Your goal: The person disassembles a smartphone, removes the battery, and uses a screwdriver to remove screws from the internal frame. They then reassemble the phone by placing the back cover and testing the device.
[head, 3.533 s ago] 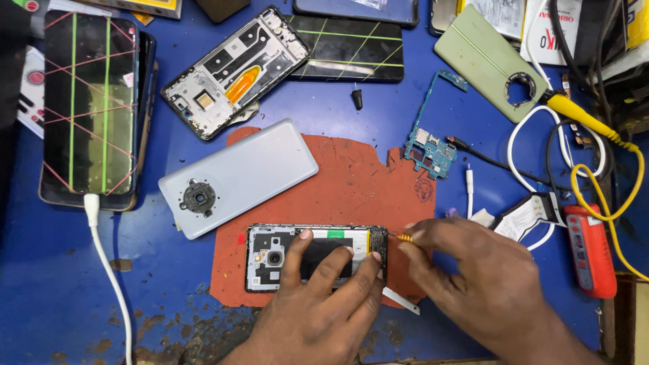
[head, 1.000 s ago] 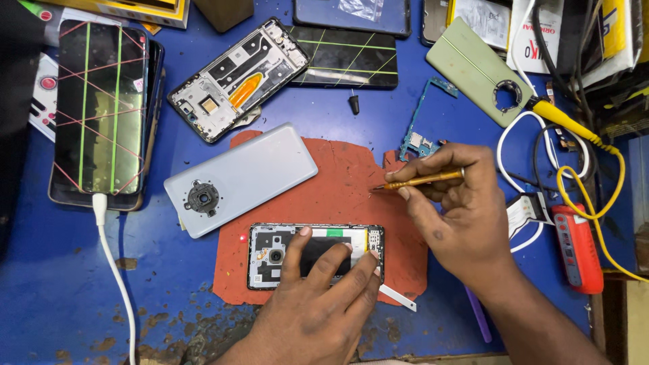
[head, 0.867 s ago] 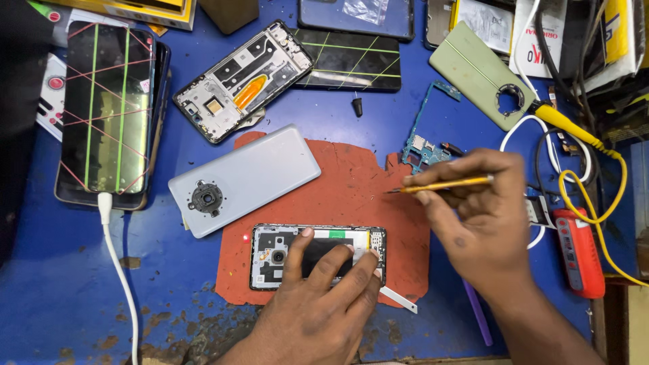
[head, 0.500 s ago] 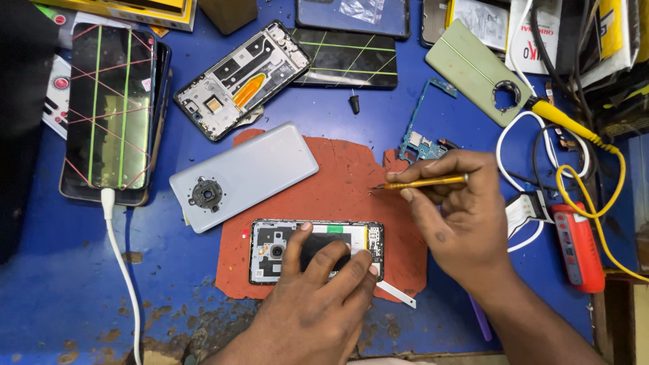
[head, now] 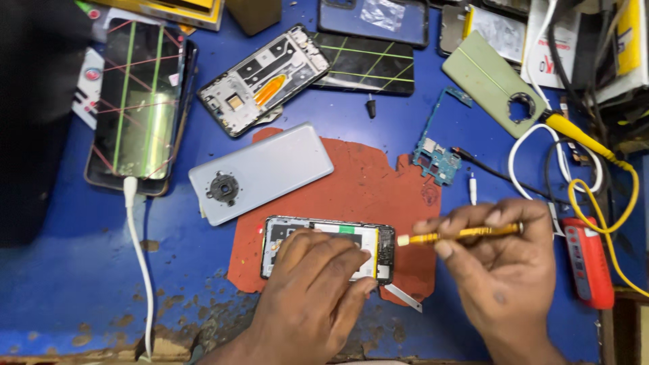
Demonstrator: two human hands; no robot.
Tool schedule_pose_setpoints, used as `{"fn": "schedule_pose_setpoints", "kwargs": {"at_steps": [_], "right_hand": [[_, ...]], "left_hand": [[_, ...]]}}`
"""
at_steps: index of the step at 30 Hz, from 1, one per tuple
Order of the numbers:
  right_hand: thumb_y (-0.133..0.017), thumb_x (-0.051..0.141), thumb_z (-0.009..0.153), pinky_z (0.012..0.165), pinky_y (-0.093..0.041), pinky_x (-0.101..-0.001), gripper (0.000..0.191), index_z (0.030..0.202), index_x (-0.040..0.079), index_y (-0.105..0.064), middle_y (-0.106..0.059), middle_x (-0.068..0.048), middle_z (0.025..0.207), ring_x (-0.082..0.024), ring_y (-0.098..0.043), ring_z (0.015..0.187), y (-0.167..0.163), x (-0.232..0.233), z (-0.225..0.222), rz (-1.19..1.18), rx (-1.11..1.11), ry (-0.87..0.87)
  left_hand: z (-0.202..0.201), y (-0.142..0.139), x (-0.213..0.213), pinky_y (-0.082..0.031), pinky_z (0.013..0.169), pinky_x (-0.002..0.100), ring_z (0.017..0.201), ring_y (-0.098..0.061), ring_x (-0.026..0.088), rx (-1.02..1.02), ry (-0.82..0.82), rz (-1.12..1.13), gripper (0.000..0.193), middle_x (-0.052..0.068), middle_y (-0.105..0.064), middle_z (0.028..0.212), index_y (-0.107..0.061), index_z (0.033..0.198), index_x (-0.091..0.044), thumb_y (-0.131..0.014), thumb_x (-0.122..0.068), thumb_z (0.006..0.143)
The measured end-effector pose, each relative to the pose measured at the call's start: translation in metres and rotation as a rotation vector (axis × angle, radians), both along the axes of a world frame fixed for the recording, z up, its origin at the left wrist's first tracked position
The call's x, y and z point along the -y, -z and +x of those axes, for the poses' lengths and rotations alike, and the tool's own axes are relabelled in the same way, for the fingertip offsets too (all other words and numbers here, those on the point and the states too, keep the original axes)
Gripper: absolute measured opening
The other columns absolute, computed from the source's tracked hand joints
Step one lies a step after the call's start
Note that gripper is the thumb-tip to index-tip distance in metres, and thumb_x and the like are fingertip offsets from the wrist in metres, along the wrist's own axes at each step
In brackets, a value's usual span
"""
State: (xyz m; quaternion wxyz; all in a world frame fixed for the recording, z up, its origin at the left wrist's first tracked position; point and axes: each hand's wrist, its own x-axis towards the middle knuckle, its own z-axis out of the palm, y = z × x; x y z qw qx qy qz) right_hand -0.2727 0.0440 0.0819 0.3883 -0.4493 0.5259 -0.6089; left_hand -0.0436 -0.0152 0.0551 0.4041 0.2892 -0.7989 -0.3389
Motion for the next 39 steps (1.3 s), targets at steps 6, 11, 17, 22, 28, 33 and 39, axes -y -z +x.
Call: {"fn": "schedule_pose_setpoints", "kwargs": {"at_steps": [6, 11, 17, 22, 28, 33, 39], "right_hand": [[-0.061, -0.022, 0.092, 0.104, -0.059, -0.0524, 0.046, 0.119, 0.010, -0.041, -0.065, -0.017, 0.106, -0.033, -0.072, 0.113, 0.011, -0.014, 0.016, 0.001, 0.196, -0.098], [-0.059, -0.022, 0.091, 0.104, -0.059, -0.0526, 0.046, 0.118, 0.010, -0.041, -0.064, -0.017, 0.108, -0.033, -0.072, 0.112, 0.013, -0.016, 0.018, 0.002, 0.190, -0.099], [-0.059, -0.021, 0.093, 0.103, -0.061, -0.0517, 0.046, 0.117, 0.011, -0.038, -0.064, -0.017, 0.108, -0.032, -0.073, 0.112, 0.010, -0.018, 0.019, -0.002, 0.082, -0.084], [-0.058, -0.021, 0.092, 0.101, -0.062, -0.0508, 0.046, 0.117, 0.011, -0.036, -0.065, -0.018, 0.108, -0.033, -0.074, 0.112, 0.008, -0.020, 0.023, -0.023, 0.025, -0.080], [-0.059, -0.022, 0.093, 0.102, -0.063, -0.0505, 0.047, 0.119, 0.010, -0.036, -0.065, -0.020, 0.109, -0.032, -0.074, 0.111, 0.008, -0.024, 0.028, -0.055, -0.016, -0.084], [-0.060, -0.021, 0.092, 0.101, -0.065, -0.0489, 0.047, 0.118, 0.010, -0.035, -0.066, -0.020, 0.108, -0.030, -0.075, 0.110, 0.007, -0.025, 0.027, -0.066, -0.101, -0.081], [-0.060, -0.020, 0.092, 0.098, -0.067, -0.0476, 0.047, 0.117, 0.010, -0.035, -0.066, -0.021, 0.108, -0.031, -0.075, 0.109, 0.007, -0.024, 0.027, -0.073, -0.127, -0.071]], "left_hand": [[0.003, -0.004, 0.000, -0.046, 0.092, 0.042, 0.102, -0.063, 0.027, -0.019, -0.006, 0.048, 0.031, 0.011, -0.067, 0.106, -0.068, 0.111, -0.001, -0.081, -0.020, 0.090], [0.002, -0.004, -0.001, -0.044, 0.093, 0.039, 0.096, -0.064, 0.021, -0.023, -0.040, 0.024, 0.016, 0.004, -0.068, 0.099, -0.070, 0.102, -0.005, -0.079, -0.011, 0.091], [0.002, -0.002, -0.002, -0.043, 0.090, 0.039, 0.092, -0.064, 0.019, 0.012, -0.047, 0.035, 0.013, 0.002, -0.068, 0.095, -0.071, 0.099, -0.007, -0.078, -0.008, 0.089], [0.001, -0.002, -0.002, -0.044, 0.091, 0.040, 0.093, -0.064, 0.020, 0.010, -0.068, 0.015, 0.013, 0.003, -0.068, 0.096, -0.071, 0.099, -0.007, -0.078, -0.008, 0.088], [0.000, -0.001, -0.001, -0.044, 0.089, 0.040, 0.092, -0.064, 0.020, 0.026, -0.063, -0.008, 0.015, 0.003, -0.068, 0.095, -0.071, 0.099, -0.006, -0.079, -0.007, 0.087], [-0.001, 0.000, -0.002, -0.044, 0.088, 0.039, 0.090, -0.065, 0.019, 0.031, -0.074, 0.008, 0.015, 0.001, -0.068, 0.092, -0.071, 0.098, -0.007, -0.080, -0.009, 0.086], [0.000, 0.001, -0.003, -0.044, 0.086, 0.038, 0.088, -0.065, 0.018, 0.028, -0.069, 0.027, 0.015, 0.001, -0.069, 0.091, -0.071, 0.097, -0.007, -0.080, -0.009, 0.086]]}}
